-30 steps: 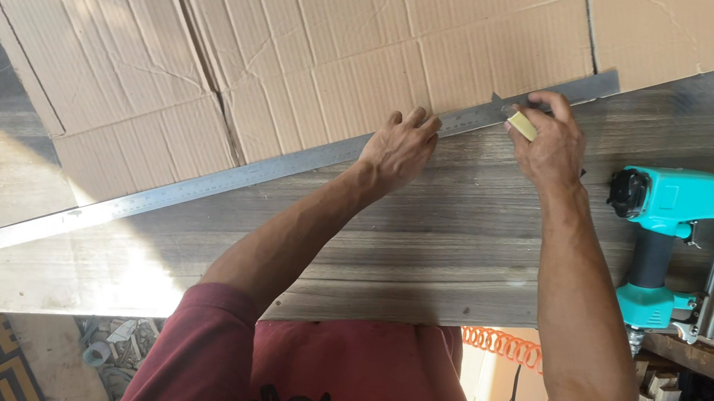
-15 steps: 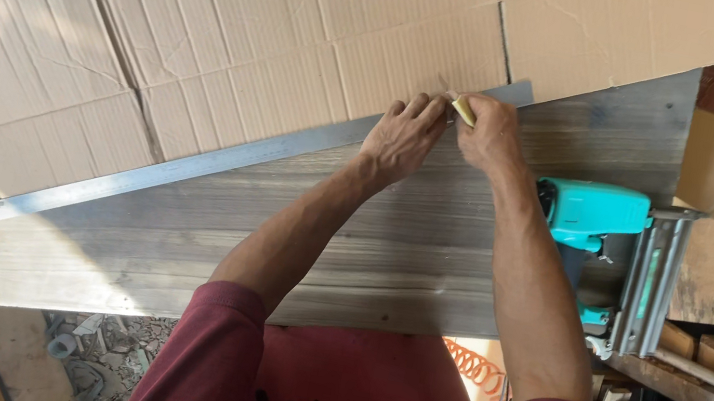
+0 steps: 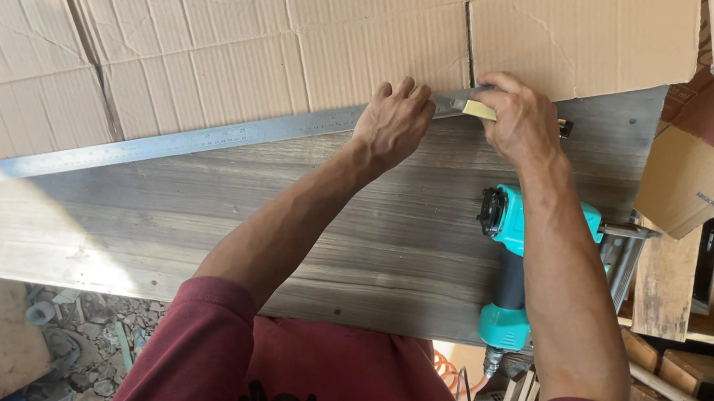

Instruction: The person uses a metal ruler and a utility knife to cut a large piece of cardboard on a wooden workbench. They repeatedly align the ruler and score the cardboard along straight lines, then fold and separate the cut sections.

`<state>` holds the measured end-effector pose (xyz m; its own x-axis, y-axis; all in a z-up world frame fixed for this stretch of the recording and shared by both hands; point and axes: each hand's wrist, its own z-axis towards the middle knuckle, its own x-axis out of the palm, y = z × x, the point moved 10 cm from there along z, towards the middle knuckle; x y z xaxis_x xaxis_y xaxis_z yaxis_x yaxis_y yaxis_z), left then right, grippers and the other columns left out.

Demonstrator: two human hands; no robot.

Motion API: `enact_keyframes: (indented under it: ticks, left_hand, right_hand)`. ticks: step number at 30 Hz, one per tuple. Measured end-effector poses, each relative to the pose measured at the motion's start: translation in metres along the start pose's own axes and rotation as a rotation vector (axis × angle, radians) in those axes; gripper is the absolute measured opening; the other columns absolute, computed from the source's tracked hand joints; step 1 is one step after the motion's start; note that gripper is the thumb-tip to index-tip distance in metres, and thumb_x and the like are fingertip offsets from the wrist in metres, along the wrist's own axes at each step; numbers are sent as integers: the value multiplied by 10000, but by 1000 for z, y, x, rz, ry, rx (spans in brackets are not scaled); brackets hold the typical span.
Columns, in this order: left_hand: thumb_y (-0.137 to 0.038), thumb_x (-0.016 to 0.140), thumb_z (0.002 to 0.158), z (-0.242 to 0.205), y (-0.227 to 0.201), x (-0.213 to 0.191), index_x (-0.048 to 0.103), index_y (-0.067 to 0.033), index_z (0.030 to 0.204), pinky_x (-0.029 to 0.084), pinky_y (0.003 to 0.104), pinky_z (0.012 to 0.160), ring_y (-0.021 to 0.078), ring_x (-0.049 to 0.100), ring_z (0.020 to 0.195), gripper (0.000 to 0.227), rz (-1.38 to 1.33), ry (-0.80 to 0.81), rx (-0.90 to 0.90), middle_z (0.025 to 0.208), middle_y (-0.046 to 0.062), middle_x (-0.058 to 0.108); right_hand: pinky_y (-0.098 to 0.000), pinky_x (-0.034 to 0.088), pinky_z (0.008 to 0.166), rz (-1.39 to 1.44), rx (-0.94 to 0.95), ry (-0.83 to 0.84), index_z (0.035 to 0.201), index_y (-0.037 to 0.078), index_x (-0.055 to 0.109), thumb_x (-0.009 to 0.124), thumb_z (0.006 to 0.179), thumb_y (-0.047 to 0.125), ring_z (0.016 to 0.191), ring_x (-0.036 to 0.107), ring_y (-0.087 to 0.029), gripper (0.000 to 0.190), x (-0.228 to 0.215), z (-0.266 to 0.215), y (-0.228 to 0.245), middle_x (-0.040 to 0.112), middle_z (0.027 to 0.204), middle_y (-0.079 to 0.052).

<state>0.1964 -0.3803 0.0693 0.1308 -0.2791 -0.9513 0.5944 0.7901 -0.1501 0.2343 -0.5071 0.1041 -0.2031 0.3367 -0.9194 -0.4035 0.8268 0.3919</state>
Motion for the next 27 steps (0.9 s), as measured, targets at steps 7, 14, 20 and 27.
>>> enact_keyframes:
  ticks: [7,14,20,27]
  left_hand:
    - [-106,636,817,6,-7,-10,701,-101,969,438,386,661,268,547,942,165,-25,9,-45,967,30,501]
    - [-103,648,814,3,-11,-8,680,-85,876,474,374,623,266,571,891,73,-38,-153,-67,927,46,504]
    - [-102,634,823,11,-17,-14,682,-90,840,485,373,607,263,588,871,52,-63,-174,-91,923,47,521]
    - [-117,627,824,15,-19,-10,669,-114,869,502,391,617,271,587,882,62,-103,-192,-101,914,40,520]
  right_hand:
    - [-460,607,831,53,-47,-35,1032,148,799,753,893,110,1029,719,-348,151,2,-2,-15,737,1197,-19]
    - [-420,592,806,243,-59,-60,991,100,803,787,894,91,1030,723,-359,98,13,-4,-33,764,1138,-76]
    - [-398,589,791,243,-84,-106,962,76,801,787,893,65,1015,730,-350,71,8,-4,-29,769,1129,-89]
    - [-394,587,799,303,-60,-137,965,45,800,763,897,49,1005,729,-354,77,8,-8,-31,771,1115,-112]
